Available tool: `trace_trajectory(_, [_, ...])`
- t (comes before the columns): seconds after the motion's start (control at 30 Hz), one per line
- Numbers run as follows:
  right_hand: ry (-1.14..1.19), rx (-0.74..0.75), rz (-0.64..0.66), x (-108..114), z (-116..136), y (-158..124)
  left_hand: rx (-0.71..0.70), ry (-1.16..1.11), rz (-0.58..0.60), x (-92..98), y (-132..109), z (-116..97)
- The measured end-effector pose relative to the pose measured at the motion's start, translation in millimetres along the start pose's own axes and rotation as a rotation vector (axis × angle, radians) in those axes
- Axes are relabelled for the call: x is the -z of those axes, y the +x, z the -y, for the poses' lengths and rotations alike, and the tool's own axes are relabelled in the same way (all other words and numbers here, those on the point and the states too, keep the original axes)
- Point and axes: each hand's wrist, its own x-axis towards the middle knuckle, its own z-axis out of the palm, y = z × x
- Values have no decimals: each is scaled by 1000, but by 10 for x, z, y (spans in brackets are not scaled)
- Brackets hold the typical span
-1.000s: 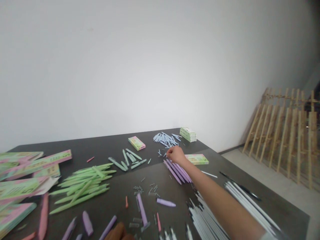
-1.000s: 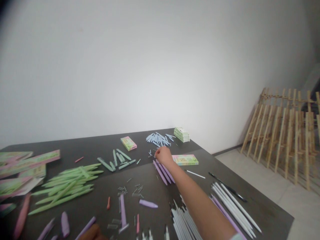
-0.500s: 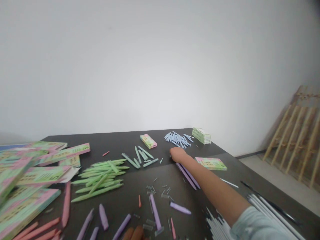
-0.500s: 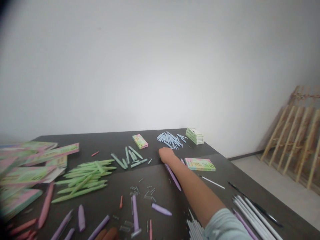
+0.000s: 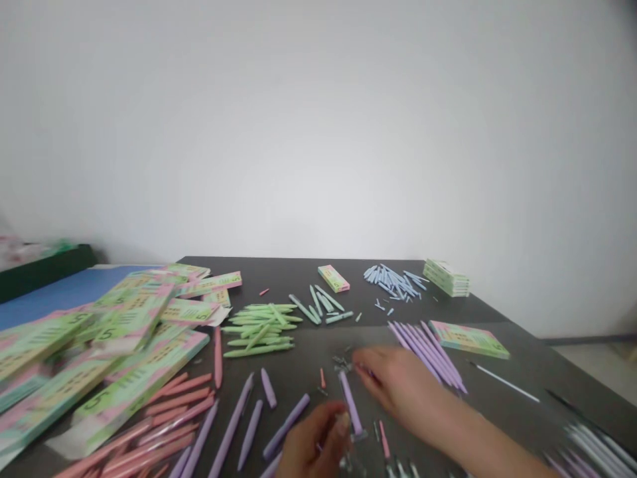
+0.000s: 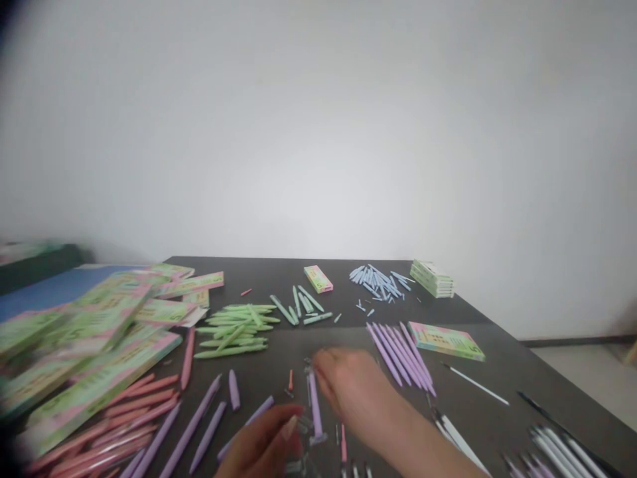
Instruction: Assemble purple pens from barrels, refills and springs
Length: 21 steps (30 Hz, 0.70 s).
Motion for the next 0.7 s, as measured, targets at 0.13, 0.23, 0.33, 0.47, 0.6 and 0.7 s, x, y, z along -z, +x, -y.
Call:
trace_trajectory(0.13, [97, 128, -37, -190, 243, -346, 269, -635, 267, -94, 7, -159])
trace_trajectory(0.23, [114, 137, -91, -294, 274, -381, 251, -652, 252, -119, -17, -222])
trace_trajectory(0.33, [139, 168, -121, -320, 309, -371, 233, -634, 223, -100, -16, -208])
trace_trajectory(0.47, [194, 147, -111, -335, 355, -386, 239, -581, 223, -67, 40, -94])
trace_trajectory(0.6, [375, 133, -101, -376, 314, -414, 265, -555, 214, -66, 71, -20])
trace_trajectory(0.7, [674, 32, -135, -407, 247, -434, 304, -567, 212, -59, 64, -37])
